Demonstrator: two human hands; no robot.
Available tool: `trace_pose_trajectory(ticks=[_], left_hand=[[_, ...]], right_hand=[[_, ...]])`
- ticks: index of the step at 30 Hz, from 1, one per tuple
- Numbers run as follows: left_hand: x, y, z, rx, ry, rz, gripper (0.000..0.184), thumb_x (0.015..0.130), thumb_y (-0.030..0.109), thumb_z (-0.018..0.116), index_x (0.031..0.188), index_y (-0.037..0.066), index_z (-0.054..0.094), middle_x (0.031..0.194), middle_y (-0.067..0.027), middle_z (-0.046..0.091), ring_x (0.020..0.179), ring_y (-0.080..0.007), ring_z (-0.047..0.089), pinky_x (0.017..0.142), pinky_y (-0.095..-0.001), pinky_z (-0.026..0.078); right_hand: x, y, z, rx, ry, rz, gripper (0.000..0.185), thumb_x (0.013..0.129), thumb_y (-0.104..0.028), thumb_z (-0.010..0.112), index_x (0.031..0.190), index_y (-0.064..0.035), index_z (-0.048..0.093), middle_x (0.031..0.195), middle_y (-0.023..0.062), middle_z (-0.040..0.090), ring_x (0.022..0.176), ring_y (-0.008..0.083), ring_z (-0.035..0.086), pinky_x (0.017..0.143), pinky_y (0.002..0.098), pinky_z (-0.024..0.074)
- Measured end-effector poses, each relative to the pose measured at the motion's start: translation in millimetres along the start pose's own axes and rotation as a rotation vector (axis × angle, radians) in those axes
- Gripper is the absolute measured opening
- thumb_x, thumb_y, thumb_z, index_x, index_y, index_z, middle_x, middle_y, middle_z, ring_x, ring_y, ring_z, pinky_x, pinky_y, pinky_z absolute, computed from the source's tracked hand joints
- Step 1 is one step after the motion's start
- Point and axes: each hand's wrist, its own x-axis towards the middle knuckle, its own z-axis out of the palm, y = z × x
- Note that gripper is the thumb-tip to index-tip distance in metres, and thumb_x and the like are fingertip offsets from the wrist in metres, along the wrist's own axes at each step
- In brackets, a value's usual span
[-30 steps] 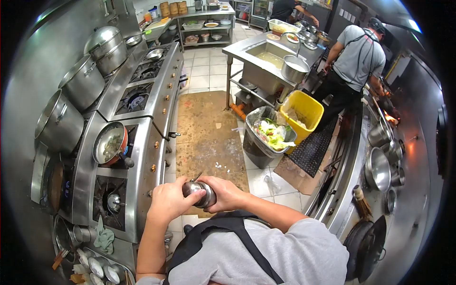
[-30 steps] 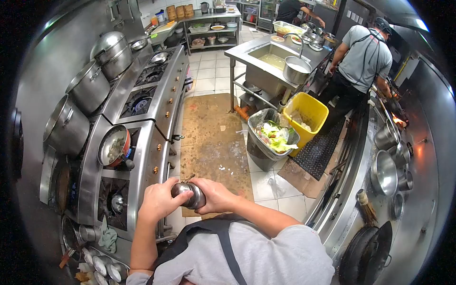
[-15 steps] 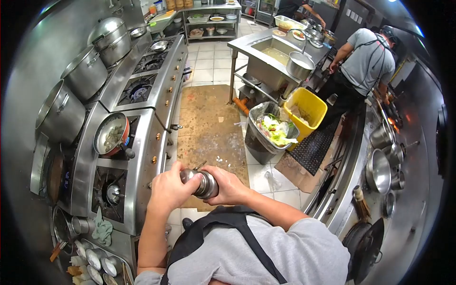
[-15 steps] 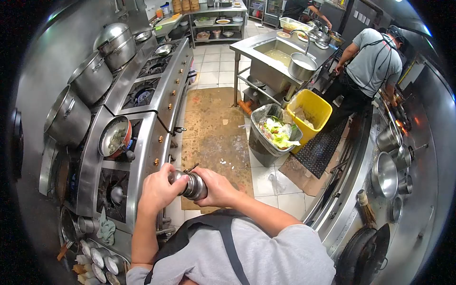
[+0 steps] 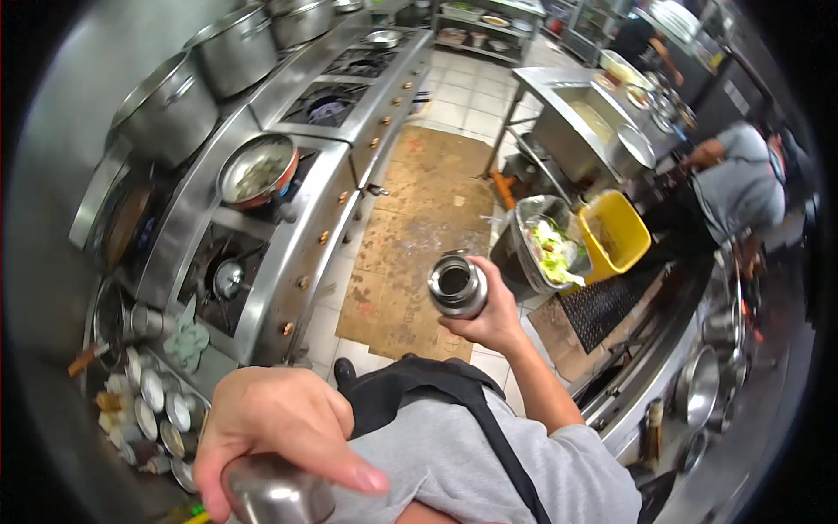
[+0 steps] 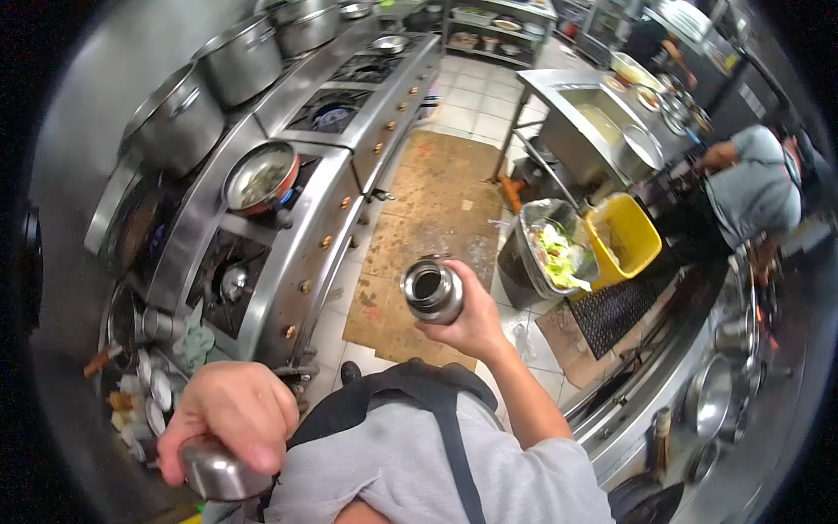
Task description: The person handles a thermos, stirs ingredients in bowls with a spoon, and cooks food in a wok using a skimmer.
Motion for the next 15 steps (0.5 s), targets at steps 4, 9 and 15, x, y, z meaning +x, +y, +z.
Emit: trace_pose_trajectory(ticks=[4,9,15], left_hand=[[15.0,11.2,8.6,-0.064,-0.203,0.067,0.086,0.077,0.061,0.067,0.12,-0.012,0.056,0.084,-0.0194,0.067,0.06,-0.0256,0.063,0.059,-0.034,0.045],[25.6,5.4,17.0,-0.13,-0.222,0.215,0.063,0.079,0.056,0.066,0.105,-0.001,0.071,0.07,-0.0057,0.061,0.044,-0.0177,0.043,0.045,-0.0308,0.029],[28.4,-3.2,14.0,-0.168,-0.167,0.193,0.063,0.08,0.056,0.066,0.108,0.0,0.071,0.076,-0.0075,0.063,0.048,-0.0175,0.047,0.047,-0.0292,0.032]], right_hand=[[0.5,1.9,1.7,0.009,-0.003,0.042,0.089,0.057,-0.022,0.087,0.132,-0.009,0.041,0.116,0.0143,0.061,0.107,0.0291,0.062,0.092,0.0373,0.0487],[-0.7,-0.8,4.0,0.028,-0.039,0.098,0.09,0.057,-0.021,0.087,0.132,-0.0088,0.041,0.118,0.014,0.06,0.108,0.0283,0.061,0.092,0.037,0.0485],[-0.9,-0.6,3.3,0.058,-0.039,0.115,0.093,0.054,-0.021,0.089,0.132,-0.006,0.041,0.119,0.0127,0.058,0.11,0.0238,0.059,0.095,0.035,0.0459]])
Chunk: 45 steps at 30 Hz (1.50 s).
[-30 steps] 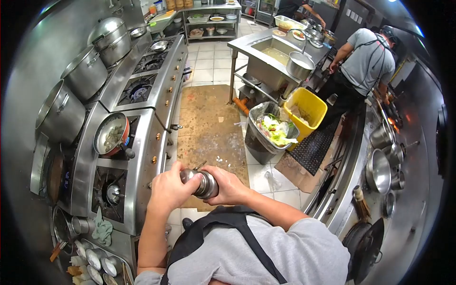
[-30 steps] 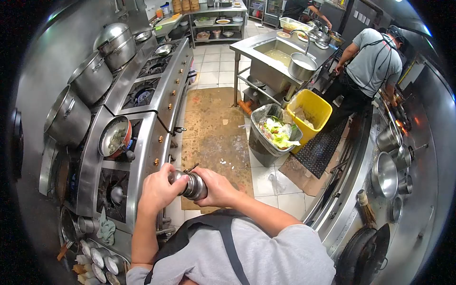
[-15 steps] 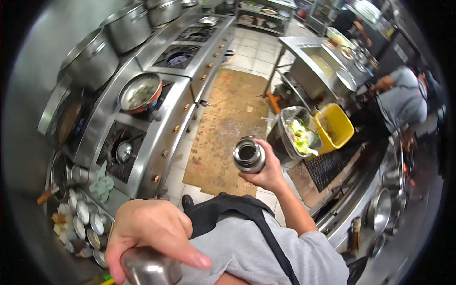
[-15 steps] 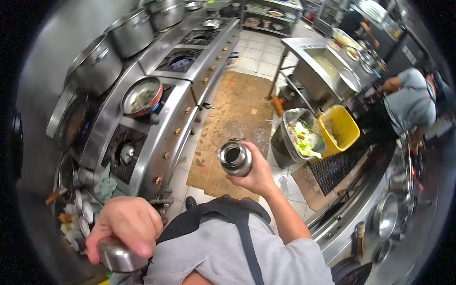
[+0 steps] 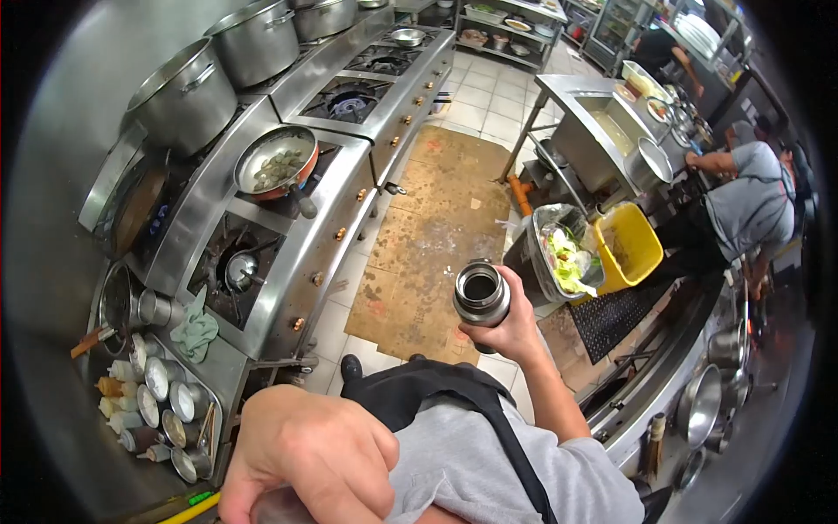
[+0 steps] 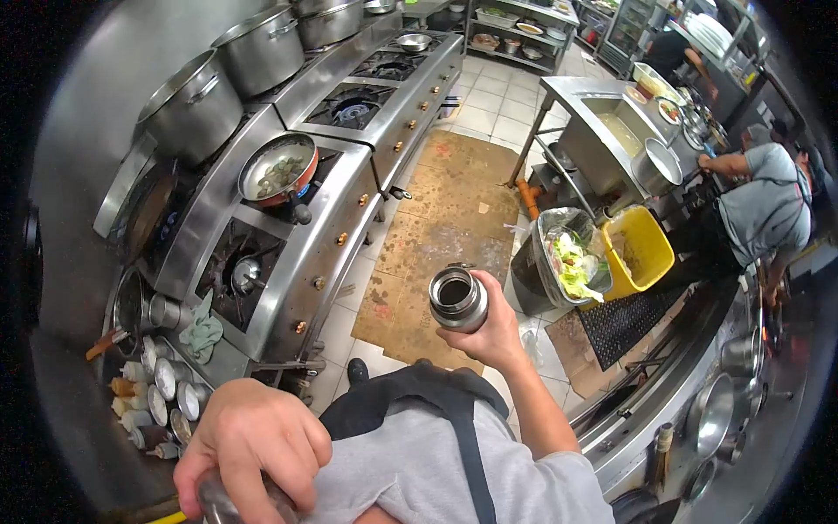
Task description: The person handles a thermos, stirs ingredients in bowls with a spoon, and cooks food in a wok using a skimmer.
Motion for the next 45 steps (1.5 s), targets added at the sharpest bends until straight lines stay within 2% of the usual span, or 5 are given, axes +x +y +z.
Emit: trace_pose_trajectory(ticks=[10,12,16,22,45], left_hand=[[-71.2,-7.7,-33.1,0.148,0.185,-0.146,0.096,0.068,0.072,0.069,0.11,-0.014,0.06,0.089,-0.0184,0.068,0.062,-0.0232,0.065,0.06,-0.0325,0.05],[-87.2,-16.1,-12.2,0.327,0.956,-0.503,0.095,0.065,0.075,0.069,0.113,-0.007,0.06,0.088,-0.0087,0.064,0.073,-0.0142,0.064,0.067,-0.0262,0.049],[-207.8,-84.5,-53.7,0.437,1.192,-0.947,0.03,0.084,0.027,0.066,0.105,0.006,0.06,0.08,0.0059,0.053,0.067,-0.0024,0.047,0.057,-0.0196,0.038],[-352.4,-137.4,-15.1,0.826,0.982,-1.915,0.068,0.071,0.062,0.069,0.097,0.001,0.058,0.094,-0.023,0.066,0.09,-0.0348,0.064,0.08,-0.0407,0.049],[-530.6,-197.5,108.1,0.291,1.106,-2.098,0.064,0.076,0.058,0.063,0.085,-0.005,0.065,0.077,-0.0189,0.065,0.07,-0.0291,0.064,0.063,-0.0391,0.049]], right_hand=[[3.5,-23.5,-37.3,0.02,0.099,-0.223,0.098,0.055,-0.023,0.091,0.134,-0.0014,0.037,0.116,0.0109,0.059,0.109,0.0202,0.059,0.096,0.034,0.0453],[5.4,-32.8,-52.0,0.049,0.115,-0.365,0.102,0.054,-0.022,0.093,0.135,-0.0005,0.036,0.116,0.0104,0.058,0.108,0.019,0.059,0.097,0.0335,0.0452],[11.4,-66.8,-88.9,-0.002,0.167,-0.629,0.111,0.048,-0.029,0.096,0.135,0.0007,0.035,0.117,0.0126,0.056,0.107,0.0232,0.06,0.095,0.035,0.046],[25.8,-112.1,-118.1,0.011,0.254,-0.967,0.083,0.061,-0.028,0.09,0.125,0.0036,0.046,0.109,0.0245,0.062,0.098,0.0364,0.065,0.086,0.0433,0.053],[29.3,-181.8,-93.3,-0.047,0.998,-1.147,0.041,0.085,-0.025,0.069,0.115,-0.0152,0.044,0.098,0.0151,0.067,0.087,0.0322,0.069,0.081,0.0472,0.0581]])
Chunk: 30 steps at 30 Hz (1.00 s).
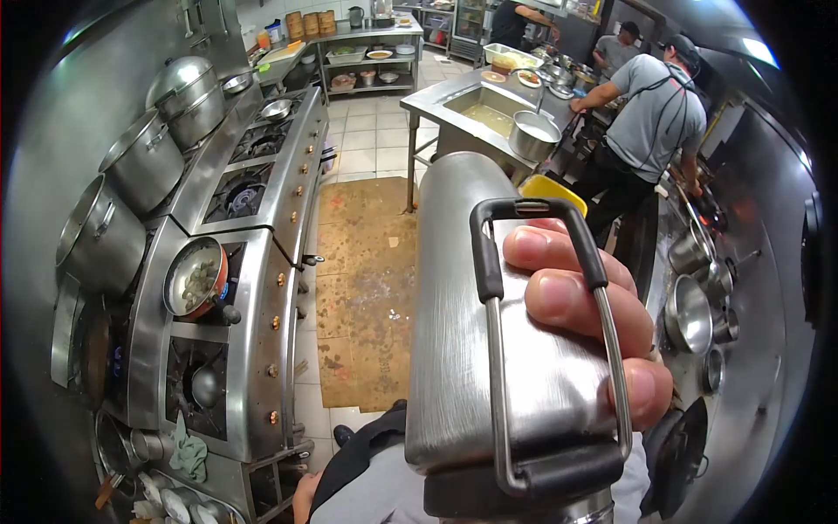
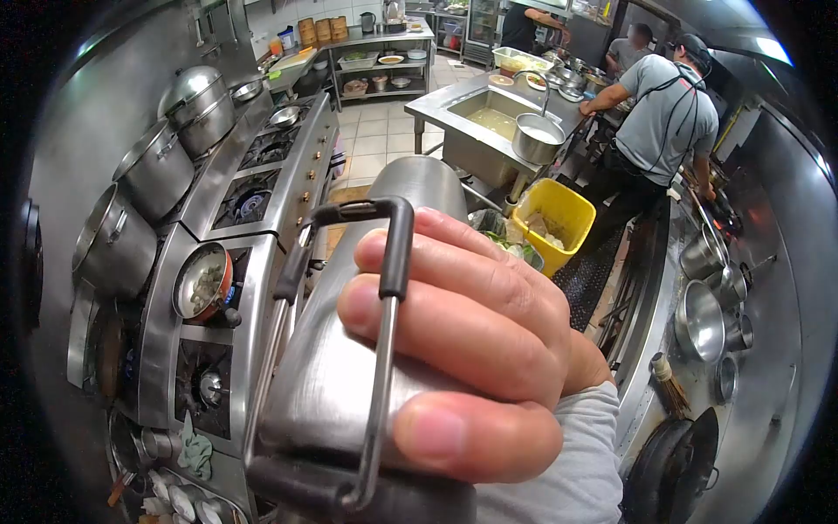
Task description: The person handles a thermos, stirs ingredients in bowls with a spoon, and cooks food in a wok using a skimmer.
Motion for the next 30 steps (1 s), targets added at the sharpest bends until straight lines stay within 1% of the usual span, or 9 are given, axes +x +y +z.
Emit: trace_pose_trajectory(ticks=[2,5,7,9,10,16,24,27,30], left_hand=[[1.3,-10.3,2.9,0.025,-0.001,-0.009,0.064,0.077,0.058,0.063,0.086,-0.005,0.065,0.079,-0.0194,0.065,0.072,-0.0298,0.064,0.065,-0.0396,0.049],[1.1,-24.0,5.2,0.054,0.004,-0.026,0.066,0.077,0.059,0.062,0.088,-0.005,0.065,0.082,-0.0203,0.065,0.077,-0.0309,0.063,0.068,-0.0403,0.048],[0.5,-30.5,7.6,0.071,0.007,-0.037,0.066,0.077,0.06,0.062,0.09,-0.005,0.065,0.084,-0.0209,0.065,0.079,-0.0317,0.063,0.07,-0.0408,0.048],[0.6,-32.2,8.9,0.087,0.01,-0.045,0.067,0.077,0.061,0.061,0.091,-0.005,0.065,0.086,-0.0214,0.065,0.082,-0.0324,0.062,0.072,-0.0413,0.048],[1.2,-32.2,8.9,0.096,0.013,-0.047,0.068,0.077,0.061,0.061,0.092,-0.005,0.065,0.088,-0.0217,0.065,0.084,-0.0328,0.062,0.073,-0.0416,0.048],[22.4,-26.2,8.1,0.144,0.035,-0.052,0.07,0.078,0.063,0.059,0.096,-0.005,0.064,0.094,-0.0234,0.064,0.092,-0.035,0.061,0.079,-0.043,0.047],[52.5,-16.2,10.5,0.207,0.055,-0.079,0.074,0.079,0.066,0.057,0.101,-0.005,0.064,0.103,-0.0257,0.064,0.103,-0.0379,0.06,0.087,-0.045,0.046],[56.4,-14.4,10.6,0.207,0.047,-0.132,0.075,0.078,0.066,0.058,0.105,-0.004,0.064,0.102,-0.0251,0.065,0.102,-0.0363,0.061,0.086,-0.0435,0.047],[55.4,-12.2,13.1,0.153,0.079,-0.119,0.074,0.079,0.065,0.058,0.107,-0.003,0.064,0.103,-0.024,0.065,0.103,-0.0353,0.062,0.087,-0.0427,0.047]], right_hand=[[2.1,-3.0,-2.5,0.019,-0.031,0.009,0.036,0.09,-0.025,0.062,0.119,-0.0184,0.044,0.098,0.0138,0.066,0.087,0.0324,0.069,0.082,0.0489,0.0574],[10.3,-13.4,-10.0,-0.027,-0.101,0.072,0.034,0.091,-0.029,0.059,0.12,-0.0193,0.043,0.098,0.0133,0.066,0.087,0.0322,0.069,0.083,0.0492,0.057],[11.5,-15.9,-3.4,-0.051,-0.055,0.019,0.033,0.092,-0.03,0.058,0.12,-0.0196,0.043,0.099,0.013,0.066,0.087,0.0321,0.069,0.084,0.0493,0.0569],[18.7,-30.9,-3.0,0.147,-0.185,0.212,0.065,0.08,-0.017,0.075,0.134,-0.0215,0.039,0.125,0.0114,0.053,0.113,0.0342,0.059,0.086,0.0495,0.0593],[14.5,-31.5,-12.0,0.134,-0.23,0.251,0.067,0.079,-0.016,0.076,0.135,-0.0237,0.039,0.128,0.0109,0.051,0.115,0.034,0.058,0.087,0.0458,0.0603],[27.2,-36.3,-13.0,-0.132,-0.282,0.226,0.068,0.079,-0.017,0.076,0.136,-0.0287,0.04,0.125,0.01,0.052,0.115,0.0327,0.057,0.09,0.0474,0.058],[24.4,-18.3,-12.0,-0.126,-0.202,0.122,0.058,0.083,-0.021,0.071,0.132,-0.0264,0.04,0.119,0.0108,0.056,0.107,0.0324,0.06,0.089,0.0479,0.0578],[22.5,-13.2,-11.3,-0.121,-0.169,0.09,0.054,0.084,-0.022,0.069,0.13,-0.0254,0.041,0.116,0.0111,0.057,0.104,0.0323,0.062,0.088,0.0481,0.0577],[19.8,-7.0,-10.0,-0.115,-0.136,0.057,0.049,0.086,-0.024,0.067,0.128,-0.0244,0.041,0.113,0.0114,0.059,0.101,0.0321,0.063,0.087,0.0483,0.0576]])
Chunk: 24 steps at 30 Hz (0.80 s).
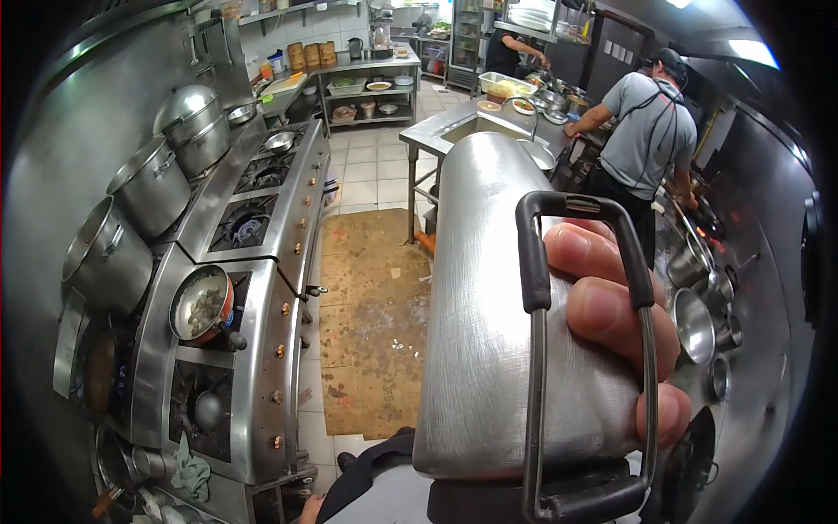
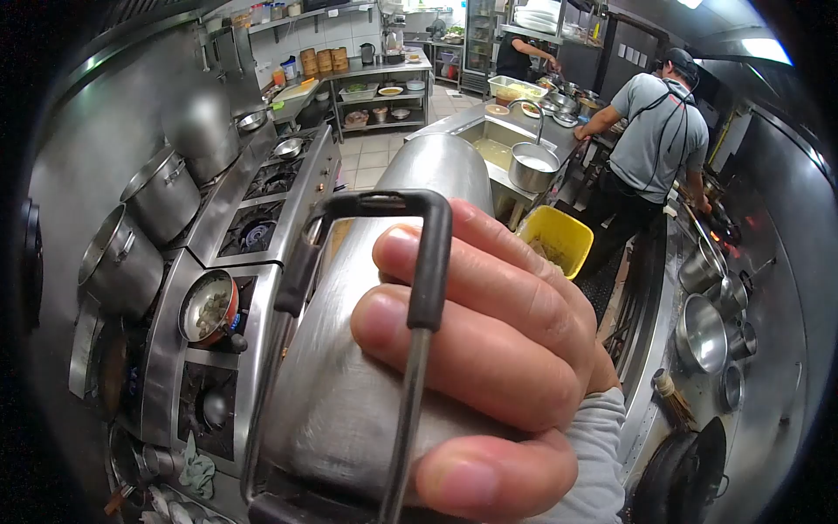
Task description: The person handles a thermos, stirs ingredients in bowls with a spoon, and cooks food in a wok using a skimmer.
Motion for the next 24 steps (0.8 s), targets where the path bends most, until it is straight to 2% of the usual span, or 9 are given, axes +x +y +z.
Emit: trace_pose_trajectory(ticks=[3,14,16,17,19,20,21,23,24], left_hand=[[2.8,1.5,0.4,-0.007,-0.027,-0.07,0.074,0.079,0.065,0.059,0.108,-0.003,0.064,0.105,-0.0229,0.065,0.104,-0.0342,0.062,0.087,-0.0423,0.047],[4.3,-11.1,8.7,-0.03,-0.068,-0.003,0.08,0.079,0.065,0.058,0.114,-0.006,0.061,0.113,-0.0245,0.064,0.109,-0.0332,0.06,0.089,-0.0417,0.047],[4.6,-13.0,10.4,-0.037,-0.07,-0.009,0.08,0.079,0.065,0.058,0.114,-0.006,0.061,0.112,-0.0246,0.064,0.109,-0.0333,0.06,0.089,-0.0417,0.047],[3.2,-11.1,10.6,-0.042,-0.047,-0.037,0.08,0.078,0.066,0.058,0.113,-0.006,0.061,0.112,-0.0246,0.064,0.109,-0.0339,0.06,0.089,-0.0415,0.046],[-0.9,-9.3,9.9,-0.047,-0.024,-0.065,0.081,0.077,0.066,0.059,0.113,-0.006,0.061,0.112,-0.0246,0.064,0.109,-0.0346,0.06,0.089,-0.0412,0.046],[-0.7,-11.0,10.0,-0.011,-0.035,-0.009,0.08,0.076,0.067,0.059,0.112,-0.005,0.061,0.111,-0.0243,0.064,0.108,-0.0348,0.06,0.089,-0.0414,0.046],[-0.3,-13.3,9.6,0.025,-0.046,0.046,0.08,0.076,0.067,0.058,0.111,-0.004,0.062,0.111,-0.024,0.064,0.108,-0.035,0.06,0.089,-0.0415,0.046],[-0.8,-12.5,8.7,0.017,-0.022,0.043,0.078,0.076,0.066,0.059,0.11,-0.004,0.062,0.109,-0.0233,0.065,0.106,-0.0344,0.061,0.088,-0.0415,0.046],[-4.5,-9.8,7.5,0.011,-0.001,0.041,0.076,0.077,0.065,0.06,0.108,-0.004,0.062,0.107,-0.0226,0.065,0.104,-0.0339,0.061,0.086,-0.0414,0.047]], right_hand=[[2.4,5.1,-3.5,0.005,0.033,-0.031,0.045,0.087,-0.025,0.064,0.126,-0.0234,0.041,0.11,0.0117,0.06,0.097,0.032,0.064,0.086,0.0485,0.0576],[6.6,-4.5,0.2,0.032,0.137,-0.129,0.034,0.092,-0.03,0.058,0.12,-0.0201,0.042,0.1,0.0127,0.066,0.086,0.0315,0.069,0.083,0.0491,0.0573],[6.1,-11.7,-10.4,0.042,-0.078,-0.004,0.043,0.099,-0.041,0.045,0.137,-0.0237,0.037,0.118,0.0119,0.055,0.108,0.0331,0.06,0.091,0.0508,0.0539],[4.7,-8.0,-8.7,0.045,-0.078,-0.002,0.043,0.099,-0.041,0.045,0.137,-0.0237,0.037,0.118,0.0119,0.055,0.108,0.0331,0.06,0.091,0.0508,0.0539],[0.7,8.7,-2.8,0.055,-0.056,-0.148,0.044,0.1,-0.042,0.04,0.138,-0.0214,0.033,0.115,0.0151,0.057,0.105,0.0335,0.061,0.089,0.0507,0.0539],[0.3,17.0,-3.4,0.101,-0.074,-0.183,0.042,0.1,-0.041,0.041,0.135,-0.0189,0.034,0.11,0.0173,0.058,0.1,0.0331,0.063,0.089,0.0518,0.0536],[-1.7,13.8,-4.4,0.084,-0.089,-0.121,0.04,0.098,-0.037,0.047,0.131,-0.0178,0.036,0.108,0.018,0.059,0.097,0.0341,0.064,0.088,0.0525,0.0532],[2.3,18.9,-8.5,0.144,-0.128,-0.151,0.05,0.08,-0.014,0.072,0.117,-0.0072,0.04,0.102,0.0212,0.065,0.088,0.0338,0.069,0.08,0.0446,0.0589],[4.5,32.8,-16.5,0.198,-0.234,-0.239,0.052,0.079,-0.015,0.074,0.117,-0.0044,0.041,0.101,0.022,0.065,0.087,0.0337,0.07,0.08,0.0437,0.0588]])
